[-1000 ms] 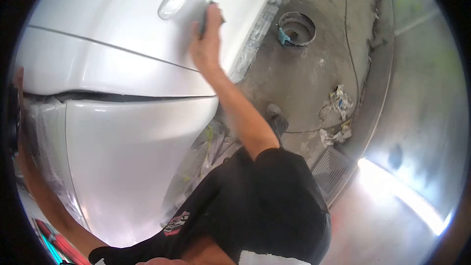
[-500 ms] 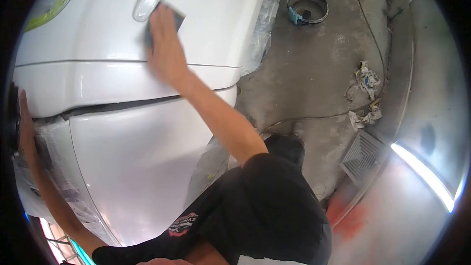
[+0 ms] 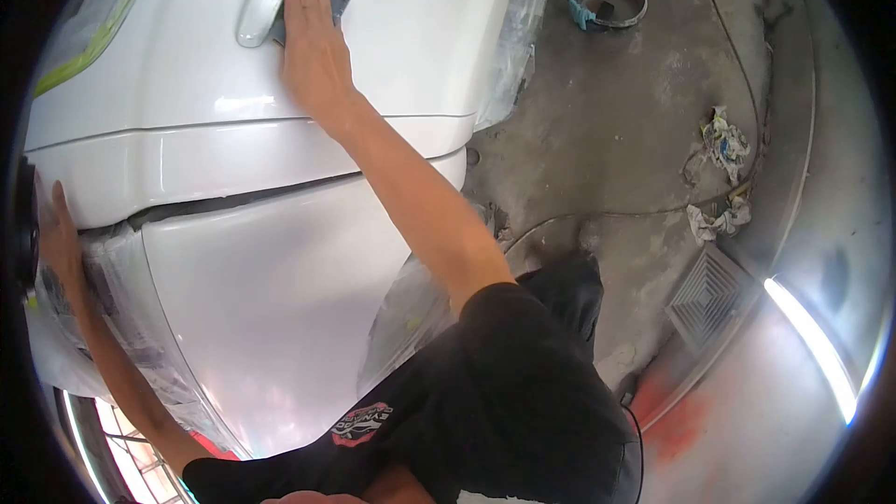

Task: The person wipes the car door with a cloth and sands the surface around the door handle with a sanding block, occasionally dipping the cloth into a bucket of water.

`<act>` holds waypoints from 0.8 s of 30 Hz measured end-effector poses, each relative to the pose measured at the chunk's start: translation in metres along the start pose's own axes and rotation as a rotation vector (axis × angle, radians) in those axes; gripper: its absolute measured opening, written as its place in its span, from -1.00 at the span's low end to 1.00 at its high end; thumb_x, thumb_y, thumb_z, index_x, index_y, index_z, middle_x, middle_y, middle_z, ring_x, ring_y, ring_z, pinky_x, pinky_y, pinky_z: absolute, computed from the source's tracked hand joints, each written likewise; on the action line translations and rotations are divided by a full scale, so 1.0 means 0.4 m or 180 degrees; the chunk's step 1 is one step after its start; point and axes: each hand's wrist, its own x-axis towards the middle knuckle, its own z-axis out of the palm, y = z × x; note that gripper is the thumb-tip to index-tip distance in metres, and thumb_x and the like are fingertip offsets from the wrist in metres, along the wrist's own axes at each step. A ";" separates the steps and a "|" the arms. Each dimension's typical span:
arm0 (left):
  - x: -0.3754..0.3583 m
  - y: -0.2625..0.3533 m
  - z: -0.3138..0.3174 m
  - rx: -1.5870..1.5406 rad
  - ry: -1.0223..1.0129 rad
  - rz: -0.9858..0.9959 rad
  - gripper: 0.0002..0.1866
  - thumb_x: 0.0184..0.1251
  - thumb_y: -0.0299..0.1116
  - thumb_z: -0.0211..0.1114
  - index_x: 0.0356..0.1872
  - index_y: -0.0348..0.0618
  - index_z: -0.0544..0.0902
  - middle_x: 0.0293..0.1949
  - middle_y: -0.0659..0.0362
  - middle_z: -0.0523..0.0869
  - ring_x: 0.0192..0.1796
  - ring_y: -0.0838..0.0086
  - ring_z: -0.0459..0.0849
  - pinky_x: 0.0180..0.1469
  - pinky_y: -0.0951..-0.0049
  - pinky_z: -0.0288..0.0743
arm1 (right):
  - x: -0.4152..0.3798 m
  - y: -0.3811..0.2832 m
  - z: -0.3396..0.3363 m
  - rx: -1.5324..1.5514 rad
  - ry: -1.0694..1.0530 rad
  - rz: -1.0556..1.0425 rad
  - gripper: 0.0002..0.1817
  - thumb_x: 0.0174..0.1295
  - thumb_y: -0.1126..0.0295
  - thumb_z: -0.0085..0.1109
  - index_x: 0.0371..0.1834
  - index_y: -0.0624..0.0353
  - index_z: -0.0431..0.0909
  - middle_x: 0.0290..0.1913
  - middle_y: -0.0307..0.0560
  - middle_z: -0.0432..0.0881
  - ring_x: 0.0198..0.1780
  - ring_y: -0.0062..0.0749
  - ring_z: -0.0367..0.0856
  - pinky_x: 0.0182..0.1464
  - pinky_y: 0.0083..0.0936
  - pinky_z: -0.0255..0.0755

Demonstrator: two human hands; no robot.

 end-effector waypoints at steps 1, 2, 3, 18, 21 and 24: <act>0.017 0.022 -0.004 0.0010 0.0134 0.0141 -0.44 0.46 -0.04 0.21 0.31 -0.20 0.57 0.27 -0.13 0.62 0.31 0.00 0.57 0.38 0.09 0.37 | -0.007 -0.004 0.000 0.0039 -0.0002 0.0011 -0.25 0.12 0.75 -0.01 0.49 0.45 0.15 0.56 0.41 0.10 0.59 0.25 0.07 0.55 -0.06 0.15; 0.024 0.024 -0.034 0.0099 0.0237 0.0270 -0.50 0.46 -0.13 0.26 0.31 -0.17 0.57 0.29 -0.13 0.60 0.33 0.00 0.55 0.39 0.06 0.35 | -0.022 -0.023 0.017 0.0157 -0.0030 0.0010 -0.27 0.10 0.75 -0.04 0.47 0.48 0.17 0.54 0.44 0.12 0.59 0.26 0.07 0.53 -0.02 0.17; 0.029 0.017 -0.074 0.0234 0.0344 0.0395 -0.55 0.45 -0.23 0.30 0.30 -0.13 0.58 0.31 -0.13 0.59 0.36 -0.01 0.53 0.41 0.03 0.34 | -0.063 -0.035 0.028 -0.0039 -0.0133 -0.0149 -0.25 0.09 0.76 -0.05 0.47 0.46 0.17 0.54 0.45 0.12 0.59 0.27 0.07 0.56 -0.04 0.14; 0.061 0.044 0.025 0.0343 0.0530 -0.0777 -0.22 0.51 0.29 -0.04 0.50 -0.09 0.34 0.50 -0.06 0.34 0.49 -0.05 0.31 0.44 -0.17 0.18 | 0.044 0.038 0.040 -0.0249 0.0238 -0.0323 -0.40 0.34 0.63 -0.04 0.49 0.43 0.19 0.50 0.40 0.24 0.54 0.20 0.19 0.54 -0.18 0.16; 0.086 0.030 0.057 0.1038 0.0890 -0.0652 -0.27 0.50 0.29 -0.03 0.37 -0.12 0.49 0.35 0.01 0.54 0.29 -0.06 0.53 0.32 -0.08 0.39 | -0.067 -0.016 0.045 -0.0379 0.0025 -0.0580 -0.28 0.19 0.75 0.00 0.50 0.37 0.19 0.52 0.40 0.20 0.56 0.23 0.16 0.57 -0.16 0.12; 0.086 -0.077 0.097 0.1705 0.0521 -0.0216 -0.43 0.56 0.15 -0.07 0.33 0.01 0.53 0.32 0.07 0.58 0.27 -0.03 0.56 0.29 0.01 0.45 | -0.007 -0.013 0.020 -0.0182 0.0046 -0.0286 -0.26 0.16 0.70 0.10 0.49 0.42 0.16 0.53 0.40 0.15 0.55 0.29 0.13 0.52 -0.13 0.21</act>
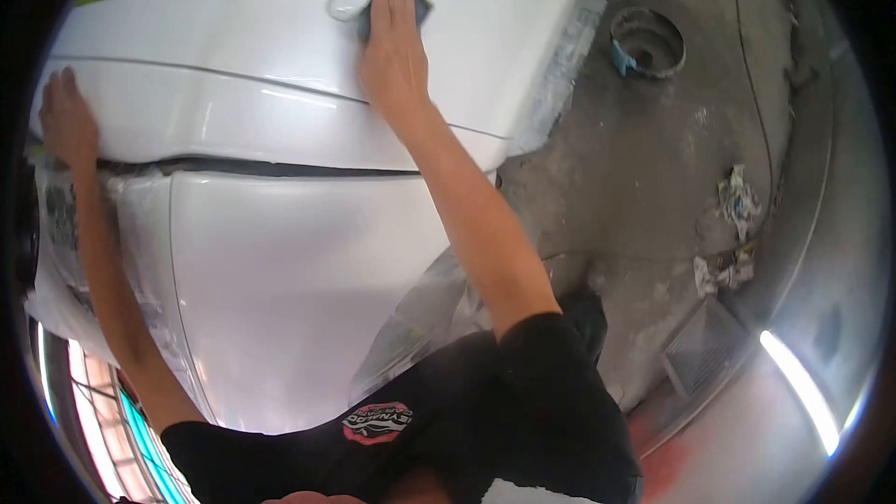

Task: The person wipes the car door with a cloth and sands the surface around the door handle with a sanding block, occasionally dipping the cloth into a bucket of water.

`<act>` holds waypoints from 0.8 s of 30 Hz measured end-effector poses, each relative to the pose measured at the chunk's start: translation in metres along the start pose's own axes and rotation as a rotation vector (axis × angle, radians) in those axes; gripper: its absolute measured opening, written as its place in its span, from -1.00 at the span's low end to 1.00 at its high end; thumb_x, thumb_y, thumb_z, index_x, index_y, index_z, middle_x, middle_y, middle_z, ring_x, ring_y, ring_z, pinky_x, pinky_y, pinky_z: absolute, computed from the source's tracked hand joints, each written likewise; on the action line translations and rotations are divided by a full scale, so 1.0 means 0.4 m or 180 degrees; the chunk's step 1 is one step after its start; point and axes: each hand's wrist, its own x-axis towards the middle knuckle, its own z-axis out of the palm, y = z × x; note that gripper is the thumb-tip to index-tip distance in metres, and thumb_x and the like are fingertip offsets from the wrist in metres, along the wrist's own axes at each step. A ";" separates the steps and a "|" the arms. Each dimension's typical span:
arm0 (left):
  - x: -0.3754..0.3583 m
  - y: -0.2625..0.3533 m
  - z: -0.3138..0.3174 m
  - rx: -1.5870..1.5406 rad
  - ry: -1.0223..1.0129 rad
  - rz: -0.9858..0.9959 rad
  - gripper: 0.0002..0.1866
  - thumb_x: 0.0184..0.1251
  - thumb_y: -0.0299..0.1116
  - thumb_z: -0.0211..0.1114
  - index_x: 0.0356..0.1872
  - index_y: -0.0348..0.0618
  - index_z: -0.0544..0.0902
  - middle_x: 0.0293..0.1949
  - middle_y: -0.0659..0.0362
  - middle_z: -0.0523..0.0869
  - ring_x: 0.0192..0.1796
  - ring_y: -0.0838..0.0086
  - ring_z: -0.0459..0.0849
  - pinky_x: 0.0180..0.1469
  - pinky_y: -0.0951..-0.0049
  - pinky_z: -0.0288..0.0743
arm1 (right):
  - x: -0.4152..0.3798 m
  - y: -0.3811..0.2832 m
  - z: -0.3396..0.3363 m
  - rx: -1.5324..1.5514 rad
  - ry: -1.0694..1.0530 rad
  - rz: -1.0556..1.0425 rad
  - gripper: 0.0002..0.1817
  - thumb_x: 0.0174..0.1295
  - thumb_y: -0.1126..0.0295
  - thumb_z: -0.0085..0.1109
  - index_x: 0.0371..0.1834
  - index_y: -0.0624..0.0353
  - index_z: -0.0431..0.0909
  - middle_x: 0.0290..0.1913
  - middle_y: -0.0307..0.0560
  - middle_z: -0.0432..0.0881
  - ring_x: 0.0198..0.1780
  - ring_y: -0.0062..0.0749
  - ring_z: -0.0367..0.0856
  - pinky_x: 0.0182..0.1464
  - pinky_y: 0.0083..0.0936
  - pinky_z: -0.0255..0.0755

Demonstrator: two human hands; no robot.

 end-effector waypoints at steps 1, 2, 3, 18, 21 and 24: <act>0.001 0.002 -0.015 0.0070 -0.0094 -0.0001 -0.49 0.58 0.06 -0.09 0.34 0.06 0.53 0.34 0.09 0.56 0.29 -0.02 0.54 0.30 0.03 0.46 | 0.022 0.016 0.002 -0.0004 0.0055 0.0043 -0.26 0.18 0.68 0.10 0.49 0.42 0.15 0.54 0.40 0.15 0.55 0.30 0.13 0.53 -0.13 0.19; 0.009 0.021 -0.035 -0.0027 -0.0247 -0.0272 -0.54 0.59 -0.09 -0.10 0.37 0.10 0.49 0.40 0.10 0.50 0.36 -0.01 0.48 0.33 0.05 0.44 | 0.032 0.026 0.006 0.0003 0.0119 0.0062 -0.27 0.19 0.67 0.10 0.50 0.43 0.15 0.54 0.40 0.14 0.55 0.30 0.13 0.55 -0.13 0.18; 0.011 0.028 -0.041 -0.0098 -0.0272 -0.0330 -0.56 0.60 -0.16 -0.10 0.39 0.12 0.47 0.43 0.10 0.47 0.40 0.00 0.45 0.35 0.06 0.43 | 0.011 0.022 0.014 -0.0043 0.0131 0.0052 -0.25 0.18 0.67 0.12 0.51 0.42 0.15 0.54 0.39 0.14 0.55 0.30 0.12 0.56 -0.13 0.15; 0.030 0.076 -0.122 -0.1586 -0.1347 -0.1735 0.01 0.38 0.53 -0.51 0.46 -0.04 0.45 0.41 0.01 0.52 0.43 -0.01 0.45 0.47 0.04 0.13 | -0.021 0.003 -0.006 -0.0306 -0.0069 -0.0024 -0.39 0.24 0.60 -0.02 0.41 0.49 0.25 0.50 0.40 0.20 0.54 0.22 0.16 0.47 -0.10 0.28; 0.022 0.083 -0.126 -0.1449 -0.1228 -0.1773 0.02 0.36 0.55 -0.51 0.48 -0.03 0.41 0.40 -0.02 0.52 0.44 0.01 0.45 0.47 0.07 0.14 | -0.005 0.005 -0.001 -0.0244 0.0069 -0.0090 -0.38 0.22 0.58 -0.01 0.42 0.50 0.26 0.50 0.42 0.20 0.54 0.25 0.16 0.48 -0.12 0.26; 0.028 0.095 -0.122 -0.1567 -0.1099 -0.1848 0.04 0.34 0.57 -0.51 0.52 -0.02 0.35 0.40 -0.06 0.52 0.44 0.03 0.45 0.46 0.09 0.15 | -0.068 -0.011 0.014 -0.0354 -0.0042 -0.0259 -0.36 0.21 0.57 -0.02 0.43 0.50 0.24 0.50 0.43 0.21 0.54 0.26 0.17 0.46 -0.09 0.29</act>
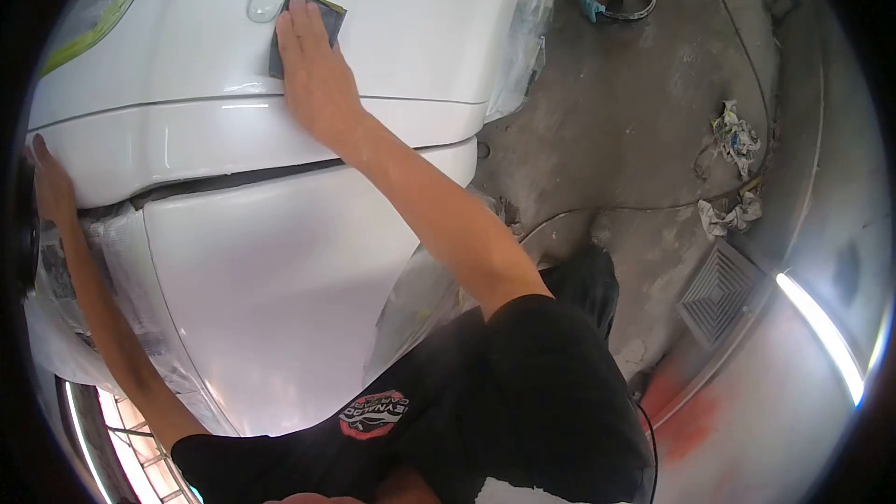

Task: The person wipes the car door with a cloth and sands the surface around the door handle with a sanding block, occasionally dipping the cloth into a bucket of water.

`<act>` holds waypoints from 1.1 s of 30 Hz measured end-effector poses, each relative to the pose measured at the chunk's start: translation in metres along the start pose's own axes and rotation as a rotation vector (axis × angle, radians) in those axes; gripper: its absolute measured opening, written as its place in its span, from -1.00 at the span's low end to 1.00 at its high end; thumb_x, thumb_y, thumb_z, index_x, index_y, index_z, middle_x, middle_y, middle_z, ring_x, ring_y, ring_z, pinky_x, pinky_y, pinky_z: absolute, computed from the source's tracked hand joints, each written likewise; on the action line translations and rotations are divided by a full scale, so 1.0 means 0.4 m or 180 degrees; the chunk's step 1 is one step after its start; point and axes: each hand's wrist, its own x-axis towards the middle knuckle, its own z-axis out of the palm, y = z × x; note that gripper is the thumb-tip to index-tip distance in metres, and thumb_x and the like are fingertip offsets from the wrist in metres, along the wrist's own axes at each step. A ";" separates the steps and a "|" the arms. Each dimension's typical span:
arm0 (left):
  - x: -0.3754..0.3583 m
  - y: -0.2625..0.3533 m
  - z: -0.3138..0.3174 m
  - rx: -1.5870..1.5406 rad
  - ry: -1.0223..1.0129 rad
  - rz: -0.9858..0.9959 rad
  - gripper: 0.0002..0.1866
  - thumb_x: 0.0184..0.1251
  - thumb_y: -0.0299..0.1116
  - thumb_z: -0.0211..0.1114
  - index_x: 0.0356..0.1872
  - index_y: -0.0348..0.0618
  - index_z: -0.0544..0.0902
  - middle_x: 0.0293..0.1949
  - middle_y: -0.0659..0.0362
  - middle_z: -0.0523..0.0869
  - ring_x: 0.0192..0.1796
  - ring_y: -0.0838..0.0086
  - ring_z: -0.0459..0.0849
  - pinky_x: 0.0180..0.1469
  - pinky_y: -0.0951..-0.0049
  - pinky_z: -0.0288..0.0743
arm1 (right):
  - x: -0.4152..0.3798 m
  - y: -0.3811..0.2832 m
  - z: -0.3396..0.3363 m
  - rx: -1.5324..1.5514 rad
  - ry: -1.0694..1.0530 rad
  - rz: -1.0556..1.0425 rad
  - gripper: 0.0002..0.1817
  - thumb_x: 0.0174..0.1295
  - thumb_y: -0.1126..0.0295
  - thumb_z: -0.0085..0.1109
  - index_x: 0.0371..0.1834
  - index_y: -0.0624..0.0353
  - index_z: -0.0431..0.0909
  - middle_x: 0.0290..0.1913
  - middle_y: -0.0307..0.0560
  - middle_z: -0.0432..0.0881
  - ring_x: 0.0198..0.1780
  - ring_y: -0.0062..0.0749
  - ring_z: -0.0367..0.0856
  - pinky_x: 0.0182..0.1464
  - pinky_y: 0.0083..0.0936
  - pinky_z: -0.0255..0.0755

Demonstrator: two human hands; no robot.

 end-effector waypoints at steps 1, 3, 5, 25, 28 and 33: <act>-0.005 -0.004 -0.001 -0.0127 -0.0077 0.0048 0.04 0.34 0.58 -0.51 0.54 -0.01 0.31 0.40 -0.07 0.52 0.44 0.04 0.45 0.45 0.09 0.16 | 0.006 0.008 -0.009 0.0012 -0.0047 -0.0012 -0.36 0.21 0.58 -0.02 0.43 0.50 0.24 0.50 0.43 0.21 0.54 0.26 0.17 0.45 -0.09 0.30; 0.033 -0.060 0.029 0.0048 -0.0427 0.0063 0.05 0.33 0.59 -0.51 0.58 0.01 0.23 0.39 -0.07 0.52 0.46 0.04 0.44 0.45 0.09 0.16 | 0.055 0.043 -0.014 0.0139 -0.0049 0.0113 -0.34 0.21 0.58 -0.01 0.44 0.49 0.22 0.50 0.45 0.20 0.55 0.25 0.16 0.43 -0.07 0.33; 0.103 -0.160 0.087 0.0426 -0.0714 -0.0044 0.05 0.33 0.59 -0.52 0.60 0.02 0.17 0.40 -0.06 0.52 0.47 0.03 0.41 0.46 0.10 0.14 | 0.068 0.030 -0.021 0.0495 -0.0022 0.0338 -0.36 0.21 0.58 -0.01 0.43 0.49 0.23 0.50 0.43 0.21 0.55 0.23 0.16 0.44 -0.08 0.31; 0.023 -0.062 0.057 -0.0696 0.0026 0.0258 0.01 0.37 0.57 -0.36 0.62 0.04 0.14 0.60 -0.03 0.18 0.61 -0.01 0.12 0.58 0.08 -0.06 | -0.004 0.007 0.003 -0.0022 0.0061 -0.0114 -0.34 0.19 0.61 -0.01 0.44 0.46 0.22 0.50 0.44 0.21 0.52 0.29 0.21 0.48 -0.05 0.25; 0.009 -0.053 0.050 -0.0737 0.0051 0.0373 0.01 0.37 0.58 -0.35 0.61 0.04 0.15 0.60 -0.03 0.19 0.61 -0.01 0.12 0.58 0.07 -0.07 | 0.010 0.011 -0.023 0.0079 -0.0017 -0.0044 -0.38 0.22 0.65 0.00 0.42 0.48 0.23 0.47 0.52 0.22 0.49 0.36 0.24 0.34 0.05 0.42; 0.005 -0.038 0.031 -0.0780 0.0183 0.0471 0.01 0.37 0.58 -0.33 0.61 0.03 0.16 0.59 -0.03 0.19 0.61 -0.02 0.13 0.58 0.06 -0.06 | 0.011 -0.018 -0.017 0.0157 0.0049 0.0027 -0.40 0.21 0.66 0.01 0.39 0.49 0.25 0.42 0.47 0.30 0.42 0.35 0.33 0.23 0.04 0.51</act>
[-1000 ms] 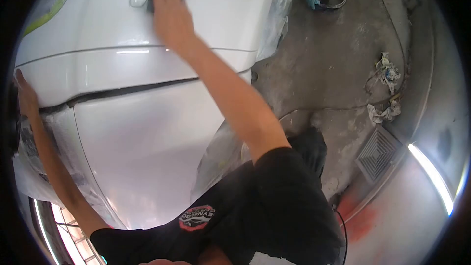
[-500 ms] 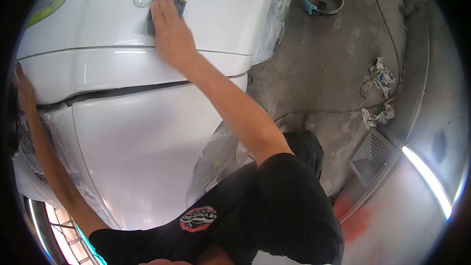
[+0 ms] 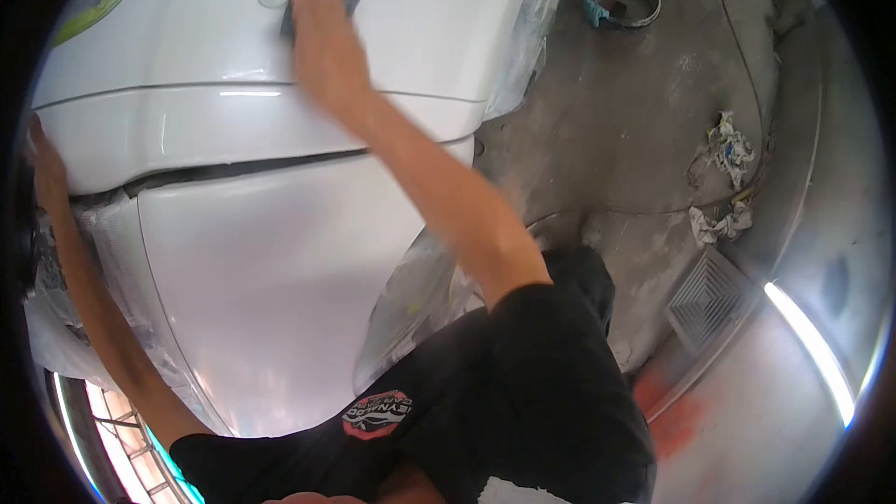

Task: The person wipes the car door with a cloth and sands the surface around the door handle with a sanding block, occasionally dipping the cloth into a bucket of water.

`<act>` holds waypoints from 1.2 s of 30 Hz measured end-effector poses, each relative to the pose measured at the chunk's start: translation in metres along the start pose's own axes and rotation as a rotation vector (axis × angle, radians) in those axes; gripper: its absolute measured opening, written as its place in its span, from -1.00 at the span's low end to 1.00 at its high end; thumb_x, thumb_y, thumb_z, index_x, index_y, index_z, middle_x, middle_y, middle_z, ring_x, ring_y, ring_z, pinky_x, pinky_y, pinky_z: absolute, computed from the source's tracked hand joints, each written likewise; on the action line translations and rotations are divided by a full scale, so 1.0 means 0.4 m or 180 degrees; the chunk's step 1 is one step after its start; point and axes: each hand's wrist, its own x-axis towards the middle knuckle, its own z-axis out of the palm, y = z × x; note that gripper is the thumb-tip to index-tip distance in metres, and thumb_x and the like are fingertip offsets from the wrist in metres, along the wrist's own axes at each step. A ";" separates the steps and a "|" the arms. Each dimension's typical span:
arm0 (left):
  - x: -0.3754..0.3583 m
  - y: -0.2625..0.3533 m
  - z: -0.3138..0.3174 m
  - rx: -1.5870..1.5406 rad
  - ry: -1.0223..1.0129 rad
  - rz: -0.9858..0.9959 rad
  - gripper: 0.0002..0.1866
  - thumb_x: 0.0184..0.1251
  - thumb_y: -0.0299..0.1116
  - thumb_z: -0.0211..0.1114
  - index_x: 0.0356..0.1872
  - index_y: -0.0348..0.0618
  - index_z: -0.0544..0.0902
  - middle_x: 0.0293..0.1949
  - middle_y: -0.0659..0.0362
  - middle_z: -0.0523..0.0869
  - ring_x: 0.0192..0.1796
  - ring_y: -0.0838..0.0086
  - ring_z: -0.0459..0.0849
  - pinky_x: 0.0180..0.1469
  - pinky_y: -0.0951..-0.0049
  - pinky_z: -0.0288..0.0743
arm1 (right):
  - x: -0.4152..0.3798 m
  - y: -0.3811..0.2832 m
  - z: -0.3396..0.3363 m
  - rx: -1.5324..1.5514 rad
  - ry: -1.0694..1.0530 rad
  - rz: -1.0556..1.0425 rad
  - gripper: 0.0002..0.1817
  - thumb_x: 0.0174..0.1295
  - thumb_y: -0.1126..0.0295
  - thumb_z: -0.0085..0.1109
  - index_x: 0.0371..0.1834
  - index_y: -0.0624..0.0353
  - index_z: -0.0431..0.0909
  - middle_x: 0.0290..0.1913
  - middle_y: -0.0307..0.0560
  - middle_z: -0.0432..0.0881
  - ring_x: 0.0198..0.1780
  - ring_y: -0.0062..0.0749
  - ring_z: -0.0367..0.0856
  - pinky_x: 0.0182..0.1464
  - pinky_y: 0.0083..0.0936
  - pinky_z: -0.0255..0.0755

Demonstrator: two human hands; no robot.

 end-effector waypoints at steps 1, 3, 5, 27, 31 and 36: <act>-0.004 0.000 -0.003 0.0010 0.0023 -0.0026 0.00 0.37 0.57 -0.32 0.61 0.03 0.16 0.59 -0.03 0.19 0.61 -0.02 0.13 0.58 0.06 -0.06 | -0.023 -0.024 0.001 -0.0158 0.0139 -0.0218 -0.41 0.21 0.65 0.01 0.37 0.49 0.26 0.39 0.45 0.34 0.38 0.35 0.37 0.20 0.02 0.53; -0.014 -0.002 0.001 -0.0008 0.0023 0.0038 0.00 0.37 0.57 -0.31 0.61 0.03 0.17 0.59 -0.03 0.19 0.60 -0.02 0.14 0.58 0.05 -0.05 | -0.024 0.005 0.009 -0.0070 0.0028 -0.0025 -0.44 0.20 0.67 0.00 0.34 0.49 0.30 0.37 0.44 0.36 0.36 0.36 0.37 0.20 -0.02 0.53; -0.014 0.015 0.011 -0.0062 0.0055 0.0169 0.00 0.37 0.56 -0.30 0.60 0.03 0.17 0.59 -0.03 0.20 0.60 -0.03 0.14 0.58 0.05 -0.05 | 0.071 0.038 -0.007 0.0193 -0.0171 0.0461 -0.43 0.18 0.69 -0.01 0.34 0.49 0.31 0.39 0.45 0.34 0.38 0.36 0.36 0.24 -0.01 0.51; -0.001 0.061 -0.016 -0.0171 0.0403 0.0576 -0.11 0.46 0.43 -0.13 0.52 -0.09 0.34 0.51 -0.06 0.36 0.56 0.01 0.26 0.56 0.13 0.04 | -0.044 -0.073 -0.011 0.0245 -0.0294 0.0289 -0.26 0.19 0.61 0.11 0.49 0.50 0.13 0.54 0.47 0.10 0.55 0.35 0.10 0.56 -0.10 0.13; -0.010 0.039 -0.013 -0.0204 0.0293 0.0605 -0.10 0.44 0.44 -0.11 0.52 -0.09 0.34 0.52 -0.05 0.34 0.55 0.02 0.26 0.55 0.12 0.05 | 0.049 0.039 0.000 0.0207 -0.0174 0.0342 -0.29 0.12 0.70 0.02 0.45 0.50 0.21 0.55 0.37 0.14 0.55 0.28 0.15 0.36 -0.02 0.40; -0.015 0.080 -0.030 -0.0033 0.0326 0.0130 -0.04 0.36 0.52 -0.13 0.52 -0.06 0.34 0.52 -0.03 0.35 0.54 0.01 0.30 0.54 0.09 0.08 | -0.060 -0.033 -0.020 -0.0007 -0.0320 0.0054 -0.31 0.15 0.68 0.04 0.45 0.48 0.22 0.54 0.35 0.18 0.56 0.19 0.15 0.45 -0.10 0.28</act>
